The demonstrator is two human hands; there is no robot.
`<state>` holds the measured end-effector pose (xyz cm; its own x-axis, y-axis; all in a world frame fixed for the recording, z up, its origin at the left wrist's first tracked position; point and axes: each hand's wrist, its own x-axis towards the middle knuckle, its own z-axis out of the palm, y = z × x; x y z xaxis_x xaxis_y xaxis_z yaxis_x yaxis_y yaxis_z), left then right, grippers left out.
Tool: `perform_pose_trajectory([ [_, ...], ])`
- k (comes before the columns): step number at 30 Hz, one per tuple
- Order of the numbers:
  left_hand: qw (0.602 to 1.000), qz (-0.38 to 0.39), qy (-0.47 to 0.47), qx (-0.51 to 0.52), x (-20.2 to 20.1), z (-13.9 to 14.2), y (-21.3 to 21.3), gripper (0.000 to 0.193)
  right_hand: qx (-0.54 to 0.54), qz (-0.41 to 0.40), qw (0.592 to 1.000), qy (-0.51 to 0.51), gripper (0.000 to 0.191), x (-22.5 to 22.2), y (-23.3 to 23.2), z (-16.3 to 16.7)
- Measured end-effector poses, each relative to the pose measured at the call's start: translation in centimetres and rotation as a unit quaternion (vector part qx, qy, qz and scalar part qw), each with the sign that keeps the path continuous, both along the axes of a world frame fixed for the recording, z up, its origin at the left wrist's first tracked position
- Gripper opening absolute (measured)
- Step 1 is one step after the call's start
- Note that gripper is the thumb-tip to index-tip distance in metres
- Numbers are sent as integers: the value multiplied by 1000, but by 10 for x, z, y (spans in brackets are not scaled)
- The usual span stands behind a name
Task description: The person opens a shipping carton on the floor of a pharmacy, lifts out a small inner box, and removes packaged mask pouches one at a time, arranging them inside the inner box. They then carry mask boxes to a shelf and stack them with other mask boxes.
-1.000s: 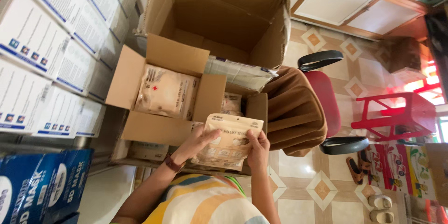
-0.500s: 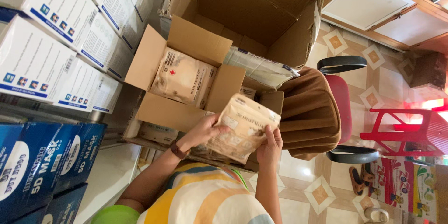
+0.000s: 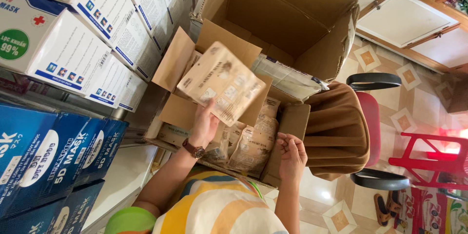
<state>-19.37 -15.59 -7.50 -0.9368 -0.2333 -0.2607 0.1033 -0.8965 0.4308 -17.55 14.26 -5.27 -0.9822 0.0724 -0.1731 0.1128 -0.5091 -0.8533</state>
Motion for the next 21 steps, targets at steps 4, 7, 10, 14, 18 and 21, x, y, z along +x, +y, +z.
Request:
perform_pose_trajectory([
  [4,999,29,-29,15,-4,9,-10,51,3,4,1000,-2,15,-1,3,-3],
  [7,997,54,-44,43,-7,4,-14,53,-2,6,1000,-6,15,-2,2,-5],
  [10,996,81,-29,9,-10,-1,-15,53,-4,14,1000,-1,15,-3,2,-6],
  [14,973,135,18,-185,-16,11,-33,29,1,8,1000,8,15,-7,7,-6],
  [18,557,280,70,-779,-10,45,-66,23,12,5,1000,7,15,-13,12,-8],
  [21,575,273,53,-770,-8,59,-58,24,15,6,1000,1,15,-16,8,-8],
])
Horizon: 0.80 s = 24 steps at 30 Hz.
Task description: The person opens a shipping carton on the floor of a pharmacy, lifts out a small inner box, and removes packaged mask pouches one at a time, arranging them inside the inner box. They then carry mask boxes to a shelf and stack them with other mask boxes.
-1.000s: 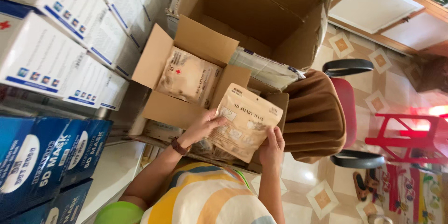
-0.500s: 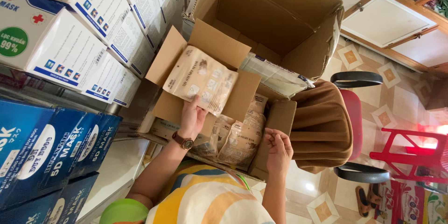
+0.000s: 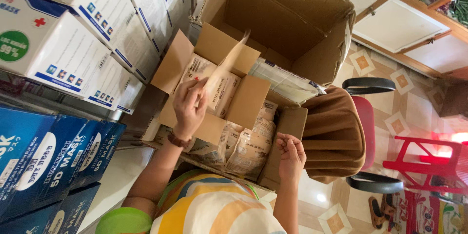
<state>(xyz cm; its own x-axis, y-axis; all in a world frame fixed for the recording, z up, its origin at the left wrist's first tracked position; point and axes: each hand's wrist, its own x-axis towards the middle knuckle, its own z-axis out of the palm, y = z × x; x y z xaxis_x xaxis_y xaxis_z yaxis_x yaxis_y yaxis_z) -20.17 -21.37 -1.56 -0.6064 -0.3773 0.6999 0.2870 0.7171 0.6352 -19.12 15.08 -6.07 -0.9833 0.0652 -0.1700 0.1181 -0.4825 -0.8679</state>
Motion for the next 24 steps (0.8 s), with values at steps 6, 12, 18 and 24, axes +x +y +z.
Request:
perform_pose_trajectory([
  [6,910,-170,36,377,16,1,41,76,243,20,967,71,33,12,-37,31],
  [12,865,-224,-63,444,34,1,69,88,572,53,733,364,82,14,-84,87],
  [18,838,-306,-66,448,43,8,89,91,687,17,589,425,64,1,-102,82],
  [24,982,-158,-23,99,28,34,54,95,248,77,951,170,25,-8,-84,6],
])
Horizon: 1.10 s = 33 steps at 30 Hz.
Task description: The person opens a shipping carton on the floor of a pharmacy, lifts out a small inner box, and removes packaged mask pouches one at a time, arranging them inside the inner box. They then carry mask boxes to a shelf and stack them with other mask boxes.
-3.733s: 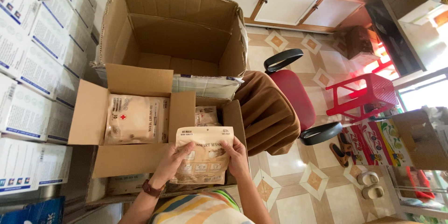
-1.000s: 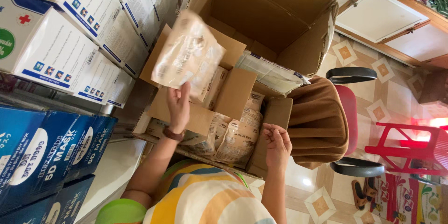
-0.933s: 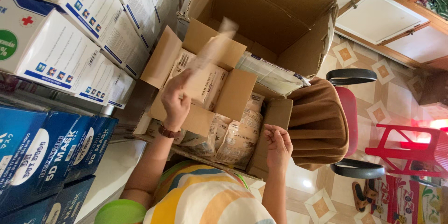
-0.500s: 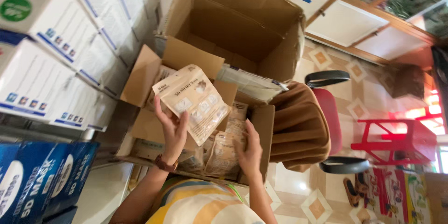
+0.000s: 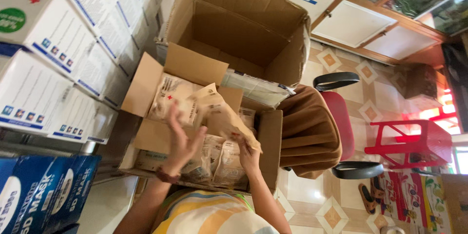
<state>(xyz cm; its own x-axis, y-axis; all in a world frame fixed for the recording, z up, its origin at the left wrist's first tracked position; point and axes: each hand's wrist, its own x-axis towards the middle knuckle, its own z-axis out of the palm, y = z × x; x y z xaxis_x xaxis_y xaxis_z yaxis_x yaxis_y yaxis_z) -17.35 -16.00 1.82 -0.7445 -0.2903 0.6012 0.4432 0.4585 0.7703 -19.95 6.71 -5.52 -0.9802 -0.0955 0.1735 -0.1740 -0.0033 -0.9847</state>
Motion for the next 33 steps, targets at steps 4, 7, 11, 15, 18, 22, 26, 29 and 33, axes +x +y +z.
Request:
perform_pose_trajectory([
  [4,974,-101,-172,107,-18,-7,-52,72,43,34,992,-113,26,-1,12,-17],
  [7,950,-98,-250,162,-36,-35,-66,47,44,14,979,-196,26,-6,11,-2],
  [11,949,118,-286,-56,-43,-58,-97,24,-49,-22,985,-163,48,-7,20,28],
  [15,968,123,-177,-127,-53,-59,-105,49,-132,-46,978,-158,41,-5,40,34],
  [18,959,123,-208,-149,-56,-57,-99,59,-135,-58,974,-170,37,-1,56,25],
  [22,938,154,-265,-165,-51,-57,-88,58,-132,-66,973,-175,32,6,68,5],
  [26,895,127,-349,-249,-49,-49,-85,66,-50,-46,985,-157,29,7,68,-11],
  [29,865,149,-381,-290,-45,-42,-83,59,126,-13,979,-158,31,5,65,-16],
  [33,881,175,-218,-382,-36,-42,-73,45,362,62,908,-203,46,2,60,-18],
])
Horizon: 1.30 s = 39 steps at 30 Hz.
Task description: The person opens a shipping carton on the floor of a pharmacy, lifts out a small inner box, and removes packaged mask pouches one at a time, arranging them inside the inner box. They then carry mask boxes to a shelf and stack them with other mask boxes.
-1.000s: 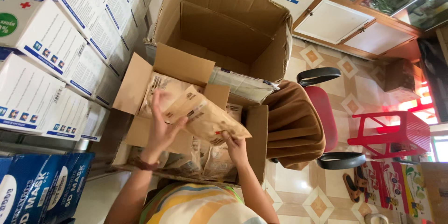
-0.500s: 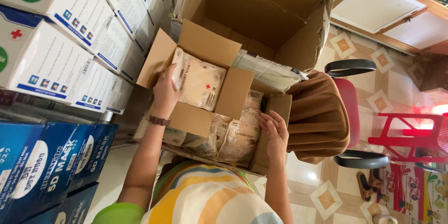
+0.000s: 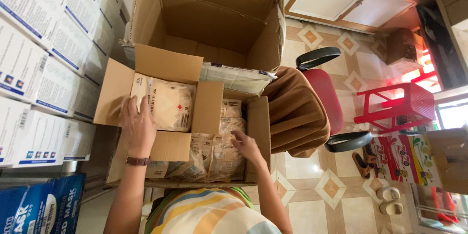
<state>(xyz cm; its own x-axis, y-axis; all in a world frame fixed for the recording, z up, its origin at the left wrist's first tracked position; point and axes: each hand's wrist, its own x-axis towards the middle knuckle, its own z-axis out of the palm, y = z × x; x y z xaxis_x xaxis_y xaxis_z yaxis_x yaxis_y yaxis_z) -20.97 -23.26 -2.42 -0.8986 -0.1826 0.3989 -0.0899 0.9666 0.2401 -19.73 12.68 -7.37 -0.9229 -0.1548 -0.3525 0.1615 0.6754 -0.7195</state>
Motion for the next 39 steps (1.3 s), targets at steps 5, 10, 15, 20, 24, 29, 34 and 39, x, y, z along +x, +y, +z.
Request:
perform_pose_trajectory([
  [5,985,-114,69,112,6,-21,33,35,149,122,981,1,73,1,-4,-9],
  [10,935,-198,12,295,24,-29,79,31,127,147,980,36,91,1,-10,-14],
  [15,934,-244,52,257,37,-17,100,29,136,133,981,26,99,-6,-15,-15],
  [20,926,-242,30,287,46,-17,101,28,58,64,996,3,106,-2,-9,-33],
  [24,918,-255,42,301,51,-18,99,28,84,122,988,53,105,1,-9,-37],
  [29,915,-255,38,310,53,-12,105,26,102,131,984,59,99,11,-13,-28],
  [34,912,-265,37,312,50,-10,111,27,142,177,965,131,92,12,-17,-15],
  [39,920,-259,22,294,46,-13,112,28,138,193,970,56,101,9,-19,-4],
])
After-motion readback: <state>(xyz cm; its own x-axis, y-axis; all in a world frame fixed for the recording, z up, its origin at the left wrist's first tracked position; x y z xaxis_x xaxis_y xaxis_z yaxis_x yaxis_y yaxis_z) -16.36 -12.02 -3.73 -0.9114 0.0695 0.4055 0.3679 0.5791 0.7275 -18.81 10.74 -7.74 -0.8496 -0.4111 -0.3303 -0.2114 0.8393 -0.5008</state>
